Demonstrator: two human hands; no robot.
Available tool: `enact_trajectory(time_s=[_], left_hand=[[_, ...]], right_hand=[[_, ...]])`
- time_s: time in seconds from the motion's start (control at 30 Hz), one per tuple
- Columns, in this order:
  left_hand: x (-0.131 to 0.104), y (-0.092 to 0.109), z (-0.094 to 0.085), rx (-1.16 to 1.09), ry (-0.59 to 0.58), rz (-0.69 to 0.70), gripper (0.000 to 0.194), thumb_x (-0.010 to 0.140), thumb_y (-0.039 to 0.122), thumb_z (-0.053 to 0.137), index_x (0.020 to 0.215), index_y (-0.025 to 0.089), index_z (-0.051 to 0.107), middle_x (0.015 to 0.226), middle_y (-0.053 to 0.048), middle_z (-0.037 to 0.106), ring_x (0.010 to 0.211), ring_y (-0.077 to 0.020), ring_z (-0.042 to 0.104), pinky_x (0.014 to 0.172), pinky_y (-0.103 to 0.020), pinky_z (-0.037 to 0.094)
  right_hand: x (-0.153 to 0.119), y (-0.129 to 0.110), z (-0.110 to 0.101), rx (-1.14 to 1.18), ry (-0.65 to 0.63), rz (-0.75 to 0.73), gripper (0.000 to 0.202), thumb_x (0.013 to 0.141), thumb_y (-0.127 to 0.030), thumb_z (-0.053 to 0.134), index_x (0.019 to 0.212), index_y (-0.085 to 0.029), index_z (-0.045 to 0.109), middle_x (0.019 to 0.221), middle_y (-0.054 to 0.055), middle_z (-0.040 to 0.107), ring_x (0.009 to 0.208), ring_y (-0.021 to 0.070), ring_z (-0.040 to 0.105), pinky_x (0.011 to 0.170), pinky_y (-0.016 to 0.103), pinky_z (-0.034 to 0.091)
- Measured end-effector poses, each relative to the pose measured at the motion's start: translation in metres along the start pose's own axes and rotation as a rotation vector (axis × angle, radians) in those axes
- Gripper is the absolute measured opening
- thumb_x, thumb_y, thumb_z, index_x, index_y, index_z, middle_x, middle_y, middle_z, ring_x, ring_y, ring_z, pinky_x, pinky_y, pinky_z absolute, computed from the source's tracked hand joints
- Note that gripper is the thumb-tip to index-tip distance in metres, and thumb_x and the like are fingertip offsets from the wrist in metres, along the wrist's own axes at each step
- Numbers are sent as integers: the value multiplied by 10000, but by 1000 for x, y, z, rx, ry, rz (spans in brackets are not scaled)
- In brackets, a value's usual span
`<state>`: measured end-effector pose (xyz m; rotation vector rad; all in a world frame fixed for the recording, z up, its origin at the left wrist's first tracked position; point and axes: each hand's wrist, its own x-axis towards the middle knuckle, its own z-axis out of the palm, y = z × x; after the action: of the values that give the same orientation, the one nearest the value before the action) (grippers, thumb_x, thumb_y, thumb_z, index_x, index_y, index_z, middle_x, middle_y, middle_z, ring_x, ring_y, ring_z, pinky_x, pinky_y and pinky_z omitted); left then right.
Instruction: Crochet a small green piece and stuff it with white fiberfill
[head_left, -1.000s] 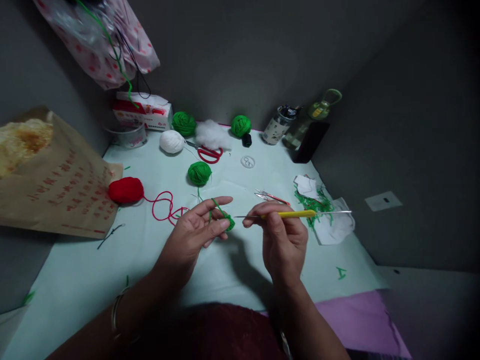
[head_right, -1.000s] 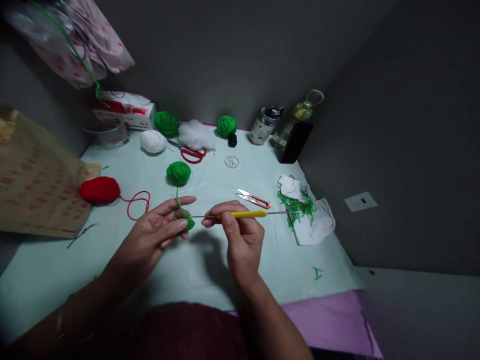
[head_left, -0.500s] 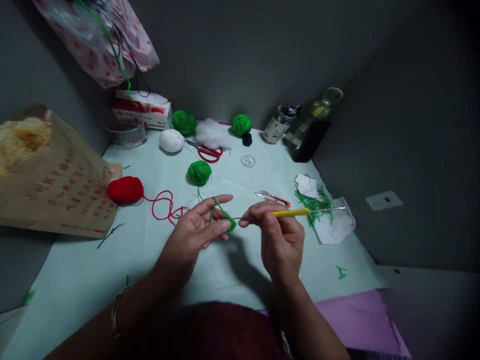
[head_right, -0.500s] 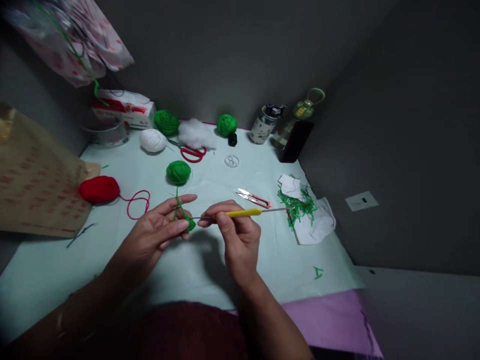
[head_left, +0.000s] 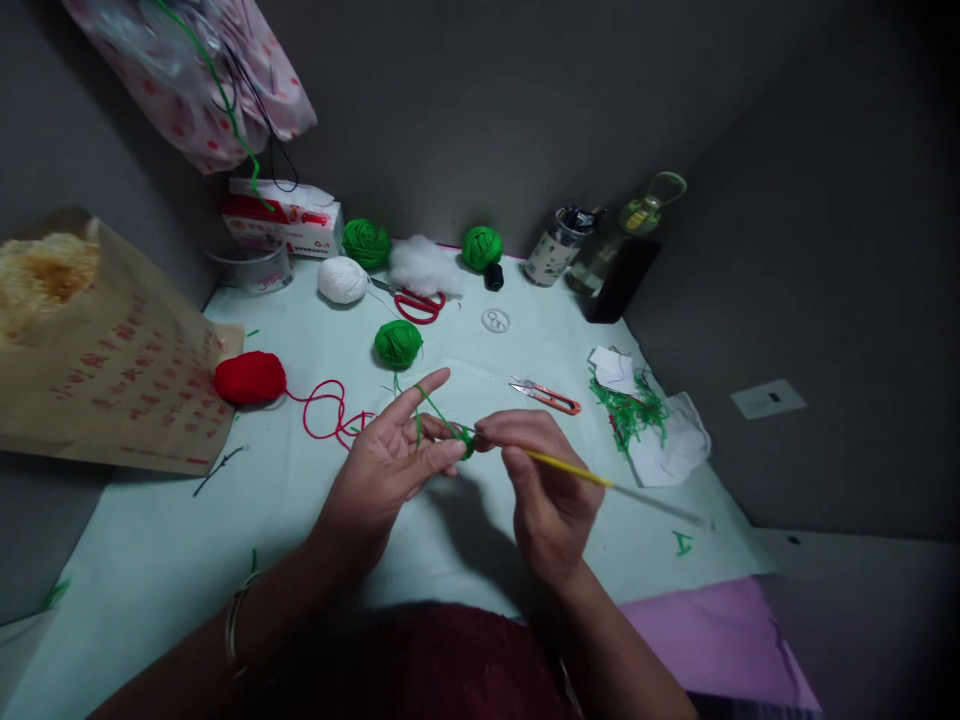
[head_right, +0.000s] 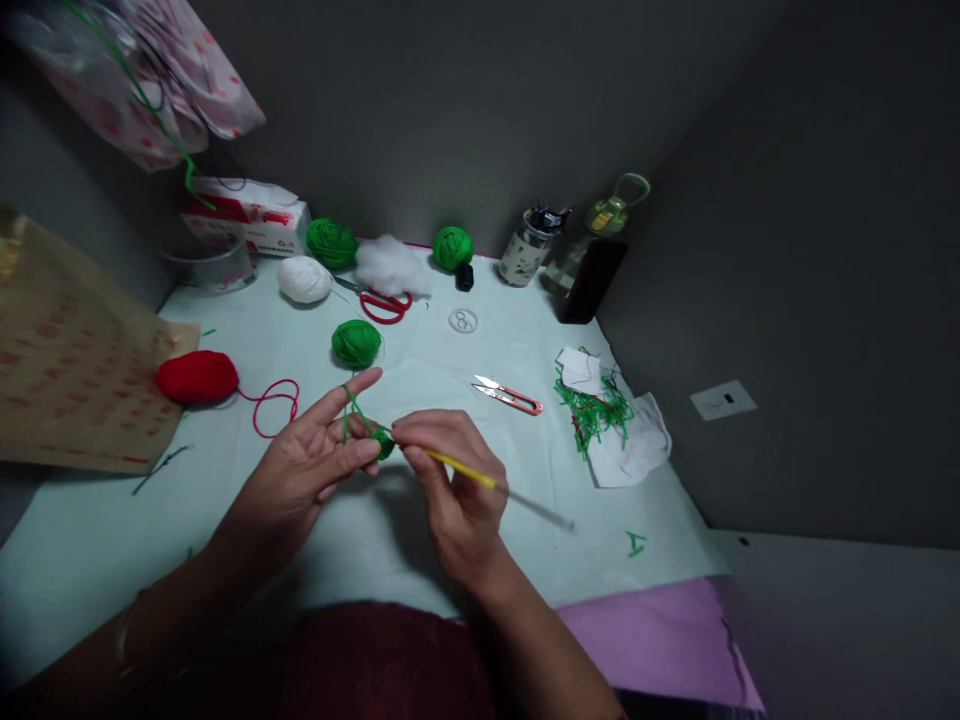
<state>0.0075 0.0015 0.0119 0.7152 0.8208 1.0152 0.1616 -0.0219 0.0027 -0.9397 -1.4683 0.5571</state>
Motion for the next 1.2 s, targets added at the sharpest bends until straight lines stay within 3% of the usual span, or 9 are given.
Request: enact_trajectory(time_s=[0.17,0.3,0.47,0.67,0.8,0.93,1.07,1.13,1.2], left_hand=[[0,-2,-1,3,4,-25,794,759,226,834,1474,203,491,834,-7,668,611,-76,588,403,-136,283],[1,-1,-2,-12,-33,-51,893,749,218,845,1529,206,411,842,-13,690,602,-78,593,420,-130,336],[3,2,-2,-31,-56,-57,974,729,185,854,1561,190,348,844,-11,682,696,-108,597,628,-201,530],[0,1,-4,55,-25,1,894,763,222,831,1540,215,388,878,9,603,651,-88,530,652,-233,538],[-4,-2,-2,151,27,71,848,788,211,807,1532,245,402,889,19,579,631,-73,472,666,-221,520],[-6,-3,0,176,113,122,863,751,172,830,1514,247,434,855,38,572,562,-45,389,576,-175,436],[-6,2,-5,-41,-35,-77,799,756,187,828,1475,214,480,797,44,609,482,-20,371,575,-186,451],[-5,5,-9,-135,-113,-202,619,801,211,798,1380,196,580,634,94,546,405,2,251,562,-180,453],[-3,6,-12,-174,-160,-259,344,822,233,783,1154,176,711,492,134,425,377,5,150,549,-168,453]], right_hand=[[-7,1,3,-133,19,-129,365,929,-38,586,1178,-264,728,1125,72,740,1006,198,712,820,376,604],[-5,4,4,75,51,59,267,968,-138,582,1089,-304,752,1052,26,766,988,184,706,822,360,597],[2,10,1,418,61,317,184,998,-249,572,1001,-298,750,977,-3,774,820,126,695,742,280,563],[6,8,-6,442,2,344,199,1020,-264,529,969,-236,720,895,9,746,769,118,696,735,283,571],[3,1,-8,168,-48,187,219,1024,-191,484,1027,-243,696,938,17,736,833,142,710,771,324,594],[-1,-4,-9,-287,-171,-196,241,983,-139,531,1146,-246,674,982,49,750,900,178,715,751,336,608],[-4,-5,-10,-609,-255,-430,296,916,-91,640,1173,-227,697,1044,85,748,965,193,722,757,309,622],[-6,-3,-8,-615,-248,-458,345,898,-57,656,1204,-214,692,1067,94,740,1003,190,714,802,314,626],[-8,1,-7,-512,-205,-439,383,904,-52,647,1246,-222,678,1082,88,731,996,183,709,797,320,628]])
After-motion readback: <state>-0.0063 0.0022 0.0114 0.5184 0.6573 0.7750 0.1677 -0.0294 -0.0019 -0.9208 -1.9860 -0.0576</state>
